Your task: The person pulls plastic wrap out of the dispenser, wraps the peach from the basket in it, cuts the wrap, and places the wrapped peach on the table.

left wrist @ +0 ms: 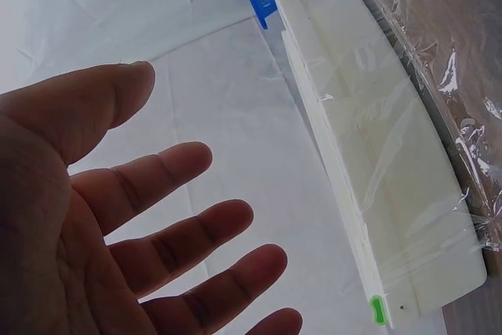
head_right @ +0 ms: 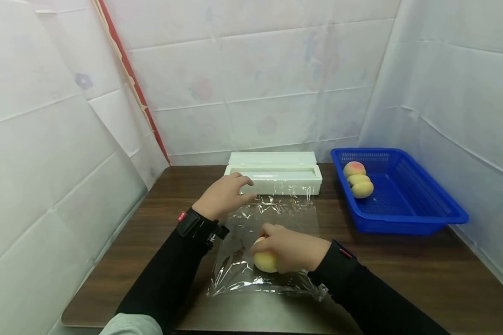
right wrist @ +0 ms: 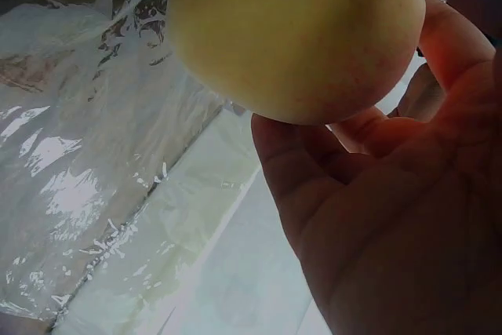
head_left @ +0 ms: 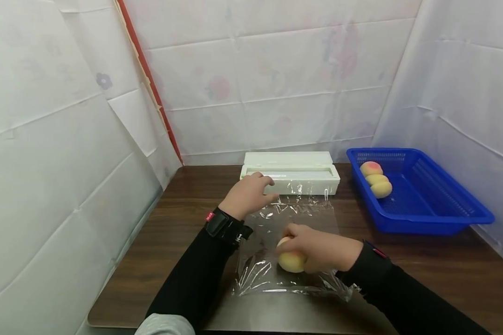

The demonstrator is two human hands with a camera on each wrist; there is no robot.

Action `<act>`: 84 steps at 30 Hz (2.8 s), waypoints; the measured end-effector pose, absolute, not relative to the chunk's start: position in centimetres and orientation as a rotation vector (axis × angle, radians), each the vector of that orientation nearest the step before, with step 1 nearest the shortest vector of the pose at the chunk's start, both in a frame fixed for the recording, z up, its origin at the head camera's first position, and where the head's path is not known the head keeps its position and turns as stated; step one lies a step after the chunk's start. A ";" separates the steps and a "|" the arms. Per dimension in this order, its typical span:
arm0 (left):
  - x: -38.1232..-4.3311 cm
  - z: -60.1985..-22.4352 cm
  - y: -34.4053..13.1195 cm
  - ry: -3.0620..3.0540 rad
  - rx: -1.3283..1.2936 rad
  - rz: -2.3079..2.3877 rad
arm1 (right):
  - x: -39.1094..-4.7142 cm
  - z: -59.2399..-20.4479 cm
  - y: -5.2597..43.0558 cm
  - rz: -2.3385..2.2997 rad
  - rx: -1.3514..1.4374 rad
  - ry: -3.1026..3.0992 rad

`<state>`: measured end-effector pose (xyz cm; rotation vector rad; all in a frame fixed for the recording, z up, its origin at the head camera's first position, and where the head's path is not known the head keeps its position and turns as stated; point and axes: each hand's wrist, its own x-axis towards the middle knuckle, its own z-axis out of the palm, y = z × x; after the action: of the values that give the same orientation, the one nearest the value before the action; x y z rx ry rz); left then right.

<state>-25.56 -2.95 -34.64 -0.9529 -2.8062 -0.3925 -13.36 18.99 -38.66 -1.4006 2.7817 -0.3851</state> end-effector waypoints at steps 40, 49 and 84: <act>-11.8 -41.2 -10.0 -2.961 -1.403 -0.143 | -4.9 -44.7 26.2 -0.597 -1.080 3.051; -11.4 -42.4 -10.2 -2.798 -1.404 -0.020 | -5.0 -45.4 25.9 -0.444 -0.999 3.070; -15.0 -39.0 -6.1 -2.733 -1.222 0.127 | -7.9 -42.1 26.1 -0.684 -0.756 2.992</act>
<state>-15.02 -6.10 -39.03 -1.2223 -2.7332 0.1269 -7.94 26.12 -42.07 -0.7558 2.9925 -0.6839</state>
